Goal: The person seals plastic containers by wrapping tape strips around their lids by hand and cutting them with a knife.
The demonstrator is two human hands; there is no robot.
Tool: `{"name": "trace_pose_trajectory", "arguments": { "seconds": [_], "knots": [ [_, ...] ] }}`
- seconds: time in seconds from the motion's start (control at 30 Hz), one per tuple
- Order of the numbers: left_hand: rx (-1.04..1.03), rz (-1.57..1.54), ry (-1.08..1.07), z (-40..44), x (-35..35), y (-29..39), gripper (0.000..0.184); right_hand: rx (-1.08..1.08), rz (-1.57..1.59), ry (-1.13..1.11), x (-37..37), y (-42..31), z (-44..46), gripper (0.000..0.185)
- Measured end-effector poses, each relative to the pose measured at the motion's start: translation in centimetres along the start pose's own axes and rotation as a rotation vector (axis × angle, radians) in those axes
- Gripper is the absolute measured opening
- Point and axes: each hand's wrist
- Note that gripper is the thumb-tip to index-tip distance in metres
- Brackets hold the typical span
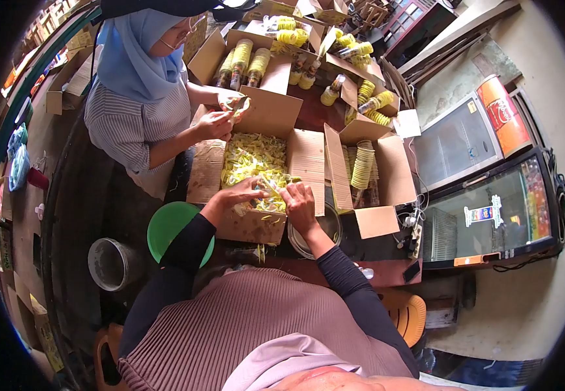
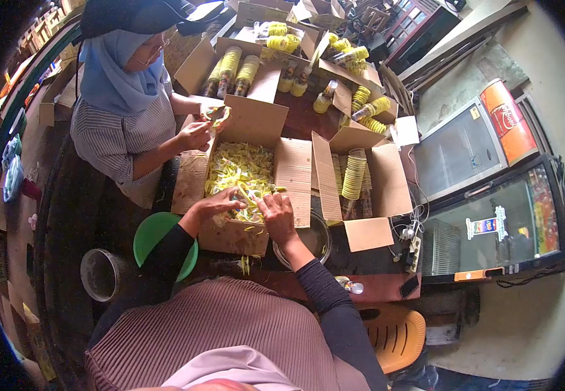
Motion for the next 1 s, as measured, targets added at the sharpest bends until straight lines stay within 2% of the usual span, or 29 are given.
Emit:
{"name": "trace_pose_trajectory", "arguments": {
  "seconds": [0.07,0.13,0.27,0.33,0.37,0.47,0.53,0.57,0.6,0.67,0.8,0.87,0.93,1.0],
  "knots": [
    [0.06,0.048,0.002,-0.1,0.2,0.2,0.058,-0.049,0.012,0.043,-0.3,-0.3,-0.1,0.035],
    [0.074,-0.068,-0.11,-0.4,0.8,-0.2,0.061,-0.071,0.026,0.016,-0.5,-0.5,-0.3,0.032],
    [0.074,-0.253,-0.093,-0.5,1.7,-3.4,0.066,-0.094,0.066,0.007,-0.6,-0.7,-0.3,0.028],
    [-0.011,-0.463,-0.316,-0.4,2.5,-4.0,0.071,-0.038,0.025,0.024,-0.6,0.1,-0.4,0.026],
    [-0.01,-0.463,-0.318,-0.2,2.5,-4.5,0.071,0.02,-0.014,0.042,-0.7,0.4,-0.4,0.025],
    [0.068,-0.473,-0.37,-0.6,0.8,-1.9,0.075,-0.029,0.078,0.052,-1.1,1.1,-0.3,0.021],
    [0.044,-0.287,-0.197,-1.1,-0.4,0.2,0.071,-0.095,0.12,0.007,-1.1,1.3,0.0,0.019],
    [0.075,-0.286,-0.106,-0.7,-0.4,-1.0,0.064,-0.124,0.206,0.007,-1.0,1.5,0.0,0.018],
    [0.075,-0.286,-0.108,-0.6,-0.6,-0.7,0.064,-0.154,0.293,0.008,-0.8,1.7,0.0,0.017],
    [-0.145,0.106,-0.011,-0.4,-1.0,-0.2,0.055,-0.151,0.279,-0.019,-0.5,1.8,-0.1,0.016],
    [-0.115,0.27,-0.047,0.1,-0.2,-2.0,0.06,-0.083,0.154,-0.076,-0.8,1.9,-0.5,0.017],
    [-0.188,0.17,-0.019,0.3,-0.6,-3.2,0.064,-0.06,0.136,-0.075,-1.2,1.8,-0.6,0.017],
    [-0.174,0.353,0.125,0.4,-1.5,-2.4,0.069,-0.047,0.094,-0.075,-1.3,1.7,-0.5,0.018],
    [-0.226,0.388,0.134,0.2,-2.0,-1.0,0.072,-0.022,0.075,-0.046,-1.1,1.5,-0.4,0.019]
  ]
}}
Point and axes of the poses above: each hand's wrist, its own z-axis towards the middle knuckle, its own x-axis out of the back of the hand, y = z × x, and after that the axes turned 15 degrees about -y, right-handed
